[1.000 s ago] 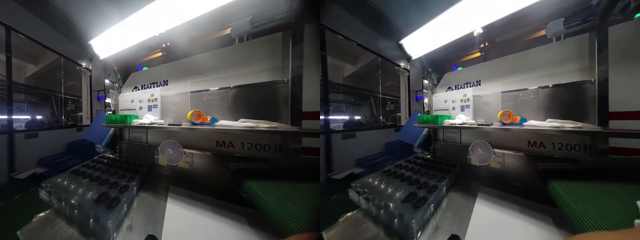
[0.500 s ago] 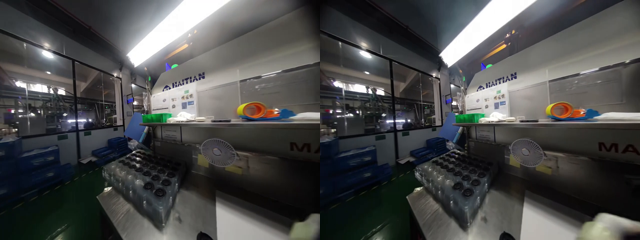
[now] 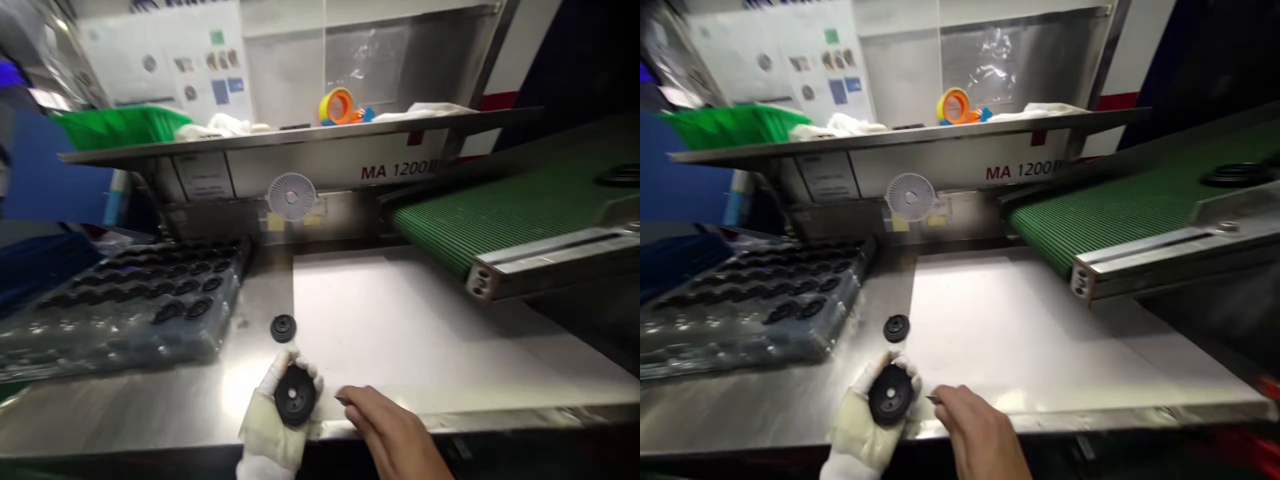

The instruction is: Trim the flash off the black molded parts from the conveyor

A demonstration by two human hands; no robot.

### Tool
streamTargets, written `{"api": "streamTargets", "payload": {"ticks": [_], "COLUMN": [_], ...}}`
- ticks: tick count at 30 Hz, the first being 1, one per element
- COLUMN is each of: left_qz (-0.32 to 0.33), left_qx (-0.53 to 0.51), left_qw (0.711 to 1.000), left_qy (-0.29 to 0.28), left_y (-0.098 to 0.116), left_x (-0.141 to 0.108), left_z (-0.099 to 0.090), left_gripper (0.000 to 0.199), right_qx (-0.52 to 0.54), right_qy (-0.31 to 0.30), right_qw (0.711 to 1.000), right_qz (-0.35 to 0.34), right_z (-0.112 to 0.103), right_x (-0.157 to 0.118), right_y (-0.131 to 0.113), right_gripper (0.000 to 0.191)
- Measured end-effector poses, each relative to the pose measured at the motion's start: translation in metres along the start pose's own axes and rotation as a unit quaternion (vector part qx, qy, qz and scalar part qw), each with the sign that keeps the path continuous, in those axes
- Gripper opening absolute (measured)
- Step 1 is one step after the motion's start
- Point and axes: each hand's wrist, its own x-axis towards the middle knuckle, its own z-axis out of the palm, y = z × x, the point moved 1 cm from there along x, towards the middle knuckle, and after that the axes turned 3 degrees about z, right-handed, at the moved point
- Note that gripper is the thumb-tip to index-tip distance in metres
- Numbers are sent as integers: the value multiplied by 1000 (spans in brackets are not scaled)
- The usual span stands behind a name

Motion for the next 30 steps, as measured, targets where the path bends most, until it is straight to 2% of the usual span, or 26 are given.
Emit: {"api": "streamTargets", "payload": {"ticks": [4,7,10,19,24,30], "left_qz": [-22,-22,-6,51,69,64], "left_qx": [2,11,14,23,4,-2], "left_qw": [1000,1000,1000,998,998,998], "left_qy": [-1,-12,-14,-22,13,9], "left_y": [-10,-19,-22,-27,-28,-29], "left_x": [-2,-3,-4,1,5,1], "left_z": [5,5,5,3,6,10], "left_gripper": [10,5,8,9,6,7], "right_qx": [-75,-145,-188,-164,-137,-110], "right_qy": [-4,35,54,46,27,28], "right_qw": [997,988,980,983,989,989], "right_qz": [29,27,28,63,53,93], "right_z": [14,20,22,28,35,27], "right_x": [5,5,4,-3,-11,-6], "right_y": [-20,-21,-20,-21,-27,-27], "right_gripper": [32,36,35,34,36,37]}}
